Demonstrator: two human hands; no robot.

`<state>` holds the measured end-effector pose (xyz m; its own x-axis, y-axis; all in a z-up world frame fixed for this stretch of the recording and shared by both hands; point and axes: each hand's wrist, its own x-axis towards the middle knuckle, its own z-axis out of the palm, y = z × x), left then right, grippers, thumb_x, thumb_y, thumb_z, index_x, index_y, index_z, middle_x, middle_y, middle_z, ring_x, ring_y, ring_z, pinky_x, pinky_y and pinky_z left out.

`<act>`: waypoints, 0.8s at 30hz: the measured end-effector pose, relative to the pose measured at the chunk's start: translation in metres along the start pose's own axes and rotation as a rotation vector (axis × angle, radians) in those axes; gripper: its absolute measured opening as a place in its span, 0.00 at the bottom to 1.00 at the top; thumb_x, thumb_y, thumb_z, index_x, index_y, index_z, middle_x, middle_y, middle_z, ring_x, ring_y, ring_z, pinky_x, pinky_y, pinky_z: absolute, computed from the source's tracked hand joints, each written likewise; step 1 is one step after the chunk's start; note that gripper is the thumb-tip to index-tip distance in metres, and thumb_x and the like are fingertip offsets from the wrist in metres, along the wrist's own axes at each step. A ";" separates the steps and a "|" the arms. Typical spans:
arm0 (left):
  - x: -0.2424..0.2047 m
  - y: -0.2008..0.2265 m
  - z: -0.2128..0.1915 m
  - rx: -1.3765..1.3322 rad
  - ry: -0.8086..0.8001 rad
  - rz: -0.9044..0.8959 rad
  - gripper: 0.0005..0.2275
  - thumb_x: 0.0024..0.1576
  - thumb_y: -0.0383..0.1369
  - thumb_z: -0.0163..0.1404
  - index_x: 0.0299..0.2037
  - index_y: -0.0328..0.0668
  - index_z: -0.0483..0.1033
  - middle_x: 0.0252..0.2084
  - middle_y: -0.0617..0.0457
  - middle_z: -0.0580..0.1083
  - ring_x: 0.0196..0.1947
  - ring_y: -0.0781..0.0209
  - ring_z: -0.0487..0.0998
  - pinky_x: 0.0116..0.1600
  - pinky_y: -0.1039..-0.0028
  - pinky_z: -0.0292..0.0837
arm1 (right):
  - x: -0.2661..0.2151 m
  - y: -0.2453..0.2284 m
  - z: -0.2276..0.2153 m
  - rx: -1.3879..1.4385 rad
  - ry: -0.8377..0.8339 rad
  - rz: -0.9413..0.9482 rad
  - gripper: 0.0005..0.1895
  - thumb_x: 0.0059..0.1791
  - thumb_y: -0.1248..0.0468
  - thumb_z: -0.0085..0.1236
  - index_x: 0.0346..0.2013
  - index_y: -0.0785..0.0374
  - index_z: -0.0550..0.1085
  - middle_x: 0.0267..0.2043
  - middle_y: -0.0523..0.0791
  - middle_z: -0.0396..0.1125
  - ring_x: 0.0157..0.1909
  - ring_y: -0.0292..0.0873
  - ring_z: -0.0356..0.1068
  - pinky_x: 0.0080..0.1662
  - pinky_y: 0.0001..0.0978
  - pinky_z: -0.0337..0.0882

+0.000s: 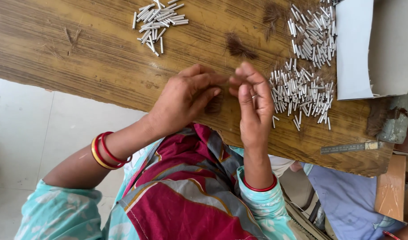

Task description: The person sits at a wooden table and repeatedly picks up small white cylindrical objects and thin metal rods. They insert the rods into the cylinders by hand, then place the assembled items into a pile on the table.

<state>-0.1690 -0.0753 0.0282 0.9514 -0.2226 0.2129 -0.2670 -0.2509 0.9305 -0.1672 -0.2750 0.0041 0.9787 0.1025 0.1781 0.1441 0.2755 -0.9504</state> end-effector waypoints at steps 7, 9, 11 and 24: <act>0.009 -0.013 -0.002 0.552 -0.099 0.284 0.09 0.53 0.29 0.53 0.43 0.45 0.81 0.40 0.50 0.73 0.45 0.48 0.75 0.50 0.62 0.73 | 0.011 -0.033 0.011 -0.830 -0.194 -0.040 0.15 0.51 0.76 0.62 0.52 0.64 0.77 0.45 0.44 0.73 0.43 0.37 0.76 0.42 0.26 0.76; 0.009 -0.013 -0.002 0.561 -0.116 0.288 0.07 0.53 0.29 0.53 0.41 0.45 0.80 0.40 0.50 0.72 0.45 0.49 0.75 0.50 0.62 0.74 | 0.013 -0.035 0.012 -0.855 -0.208 -0.014 0.15 0.50 0.75 0.63 0.50 0.64 0.77 0.45 0.45 0.73 0.41 0.38 0.76 0.41 0.27 0.75; 0.010 -0.014 -0.001 0.570 -0.134 0.294 0.05 0.52 0.29 0.53 0.38 0.45 0.79 0.39 0.51 0.72 0.45 0.49 0.75 0.49 0.63 0.74 | 0.015 -0.036 0.011 -0.880 -0.220 0.011 0.15 0.48 0.74 0.64 0.49 0.65 0.77 0.45 0.46 0.72 0.39 0.38 0.76 0.39 0.28 0.75; 0.011 -0.029 0.001 0.566 -0.133 0.398 0.11 0.57 0.34 0.55 0.48 0.41 0.76 0.43 0.49 0.70 0.46 0.49 0.74 0.47 0.63 0.74 | 0.021 -0.029 0.005 -0.917 -0.273 -0.002 0.12 0.45 0.75 0.66 0.43 0.69 0.76 0.40 0.47 0.70 0.36 0.40 0.76 0.38 0.30 0.76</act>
<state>-0.1505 -0.0714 0.0034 0.7474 -0.5034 0.4335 -0.6643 -0.5699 0.4836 -0.1513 -0.2760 0.0366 0.9269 0.3544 0.1234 0.3182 -0.5680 -0.7591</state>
